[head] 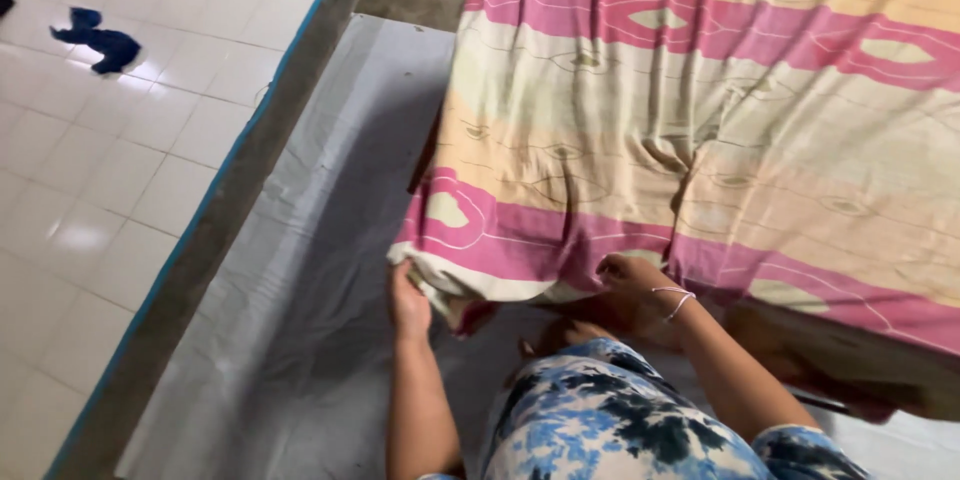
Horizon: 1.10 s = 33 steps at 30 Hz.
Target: The person unfolds a folded patterned tablecloth on a wooden table, then spreads it over the table surface, smoothing and adjusting the edges to cover the table evenly.
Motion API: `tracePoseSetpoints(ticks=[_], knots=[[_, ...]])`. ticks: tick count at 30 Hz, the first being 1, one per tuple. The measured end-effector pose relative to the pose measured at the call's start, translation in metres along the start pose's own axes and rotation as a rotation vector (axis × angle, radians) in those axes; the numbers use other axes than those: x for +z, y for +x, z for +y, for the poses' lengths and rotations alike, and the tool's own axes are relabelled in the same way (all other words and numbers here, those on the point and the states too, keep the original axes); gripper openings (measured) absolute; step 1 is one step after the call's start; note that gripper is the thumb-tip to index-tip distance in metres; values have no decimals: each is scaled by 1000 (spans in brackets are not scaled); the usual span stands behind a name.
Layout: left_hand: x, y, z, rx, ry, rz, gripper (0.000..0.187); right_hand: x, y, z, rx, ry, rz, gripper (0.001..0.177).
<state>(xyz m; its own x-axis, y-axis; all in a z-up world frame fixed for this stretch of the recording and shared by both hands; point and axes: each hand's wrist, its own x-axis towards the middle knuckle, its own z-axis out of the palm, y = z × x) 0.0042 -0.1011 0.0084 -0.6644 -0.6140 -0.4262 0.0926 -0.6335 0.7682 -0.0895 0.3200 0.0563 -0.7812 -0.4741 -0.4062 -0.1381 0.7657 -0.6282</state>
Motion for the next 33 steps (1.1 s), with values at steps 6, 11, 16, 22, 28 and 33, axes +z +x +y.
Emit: tracePoseSetpoints(ticks=[6,11,16,22,28,33], knots=[[55,-69,-37,93,597,-434,24,4,38,-78,213,541,-15,50],[108,-86,-59,307,775,-808,30,17,94,-114,308,694,13,60],[118,-52,-51,194,801,-835,34,2,114,-102,243,1051,-1,31],[111,49,-85,92,907,-258,57,-38,81,-147,217,1173,-187,11],[202,-21,-5,-630,158,-357,69,-24,94,-142,48,1271,-389,10],[179,41,-40,-1073,-229,-468,55,-37,105,-148,-78,1150,-511,11]])
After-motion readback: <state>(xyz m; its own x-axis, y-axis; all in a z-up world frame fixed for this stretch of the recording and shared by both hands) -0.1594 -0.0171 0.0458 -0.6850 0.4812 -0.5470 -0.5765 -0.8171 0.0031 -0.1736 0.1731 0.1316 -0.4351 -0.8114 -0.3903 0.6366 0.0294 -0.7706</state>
